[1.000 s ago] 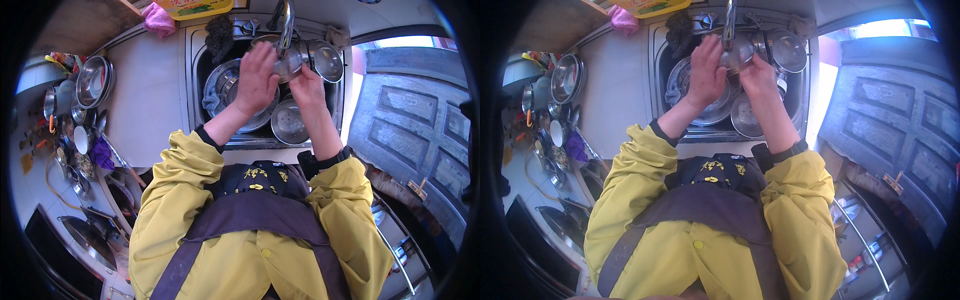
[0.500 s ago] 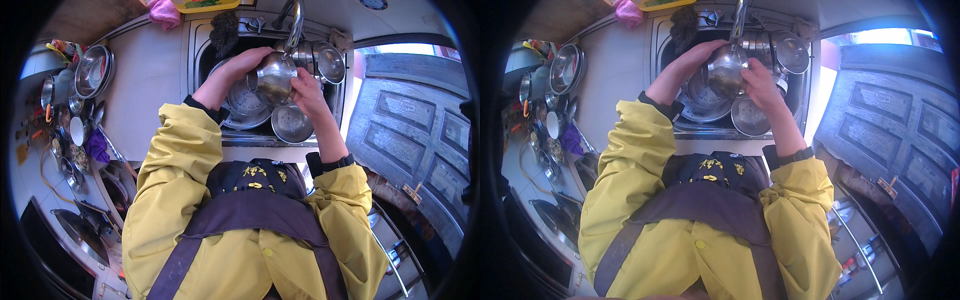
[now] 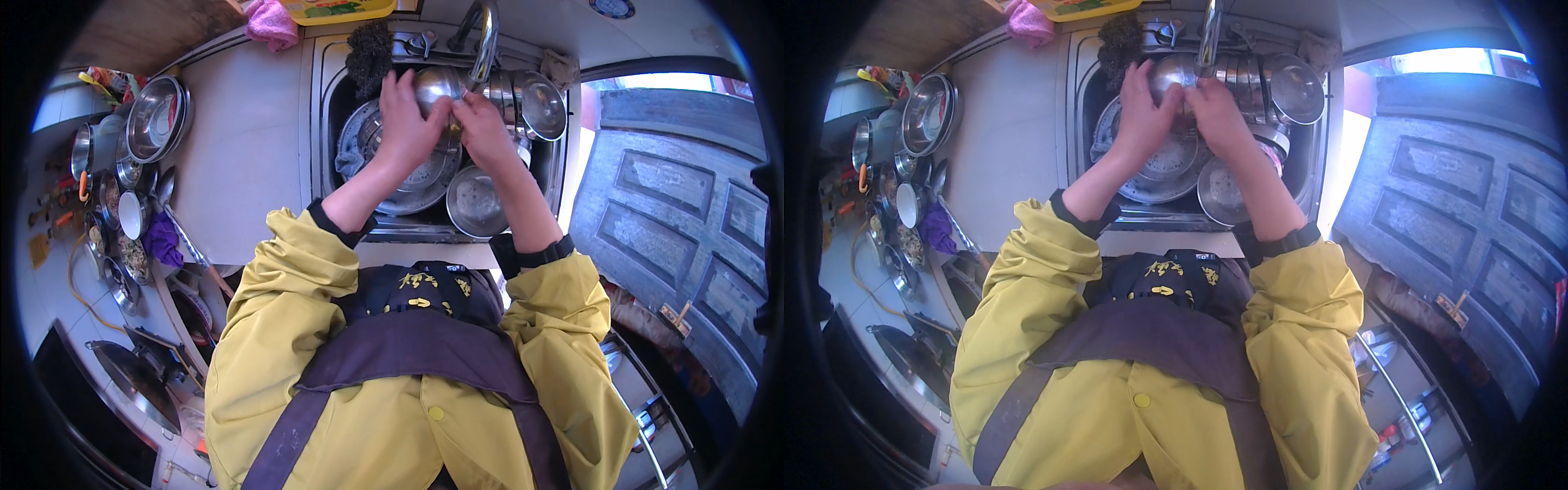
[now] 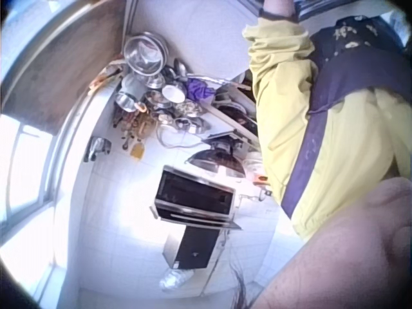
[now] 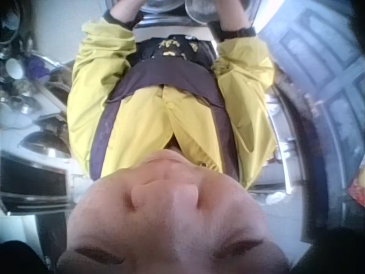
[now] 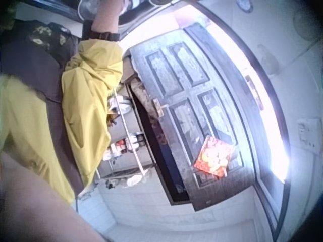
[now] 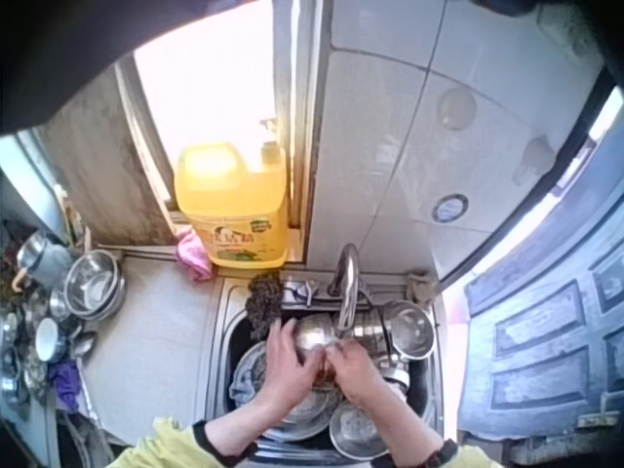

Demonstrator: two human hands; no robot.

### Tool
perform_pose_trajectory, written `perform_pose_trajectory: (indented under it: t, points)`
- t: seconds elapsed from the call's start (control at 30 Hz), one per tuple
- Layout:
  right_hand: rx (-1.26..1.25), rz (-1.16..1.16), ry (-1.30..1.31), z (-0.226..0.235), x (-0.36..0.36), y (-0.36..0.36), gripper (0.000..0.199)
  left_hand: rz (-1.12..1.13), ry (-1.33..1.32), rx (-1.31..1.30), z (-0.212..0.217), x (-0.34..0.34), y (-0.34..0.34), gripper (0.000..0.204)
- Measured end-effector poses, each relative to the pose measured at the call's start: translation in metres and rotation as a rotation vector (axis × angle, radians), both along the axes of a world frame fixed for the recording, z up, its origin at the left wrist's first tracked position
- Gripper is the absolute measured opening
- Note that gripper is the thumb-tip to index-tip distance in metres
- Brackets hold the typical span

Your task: The person washes multiple metal bowls and a white ceramic bowl in a kitchen sink using running water and a pink cloth. They scrub and rinse each item, then wipe the countertop and their hands before continuing to wash additional bowls.

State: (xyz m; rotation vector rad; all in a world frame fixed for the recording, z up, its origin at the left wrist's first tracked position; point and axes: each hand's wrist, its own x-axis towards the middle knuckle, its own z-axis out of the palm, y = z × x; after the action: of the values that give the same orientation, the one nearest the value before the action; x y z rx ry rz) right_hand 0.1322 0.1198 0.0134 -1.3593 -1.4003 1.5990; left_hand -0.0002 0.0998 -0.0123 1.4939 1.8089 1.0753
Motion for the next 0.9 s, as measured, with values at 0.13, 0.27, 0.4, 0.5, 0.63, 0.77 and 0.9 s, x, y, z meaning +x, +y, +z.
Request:
perform_pose_trajectory:
  t: [0.13,0.27,0.4,0.5,0.63,0.77,0.9]
  points:
    - [0.258,0.228,-0.411,0.003,-0.009,-0.019,0.028,0.081,-0.772,-0.511,-0.005,-0.011,-0.011,0.084]
    - [0.385,0.414,-0.472,-0.008,-0.025,-0.040,0.025,0.020,-1.086,-0.613,-0.017,-0.027,-0.021,0.073]
    - [0.714,0.600,-0.627,-0.011,-0.007,-0.036,0.030,0.014,-1.157,-0.528,-0.022,-0.052,-0.017,0.044]
    - [0.921,0.660,-0.928,-0.005,0.009,-0.023,0.034,-0.042,-1.121,-0.625,-0.018,-0.059,-0.014,0.037]
    - [0.597,0.658,-0.804,-0.011,-0.001,-0.027,0.019,0.035,-1.130,-0.400,-0.014,-0.031,-0.024,0.051]
    - [0.671,0.587,-0.607,-0.027,0.001,-0.037,0.019,0.037,-0.692,-0.320,-0.012,-0.027,-0.023,0.056]
    - [0.976,0.652,-0.957,-0.034,0.015,-0.035,0.032,-0.017,-0.872,-0.639,-0.007,-0.039,-0.021,0.056]
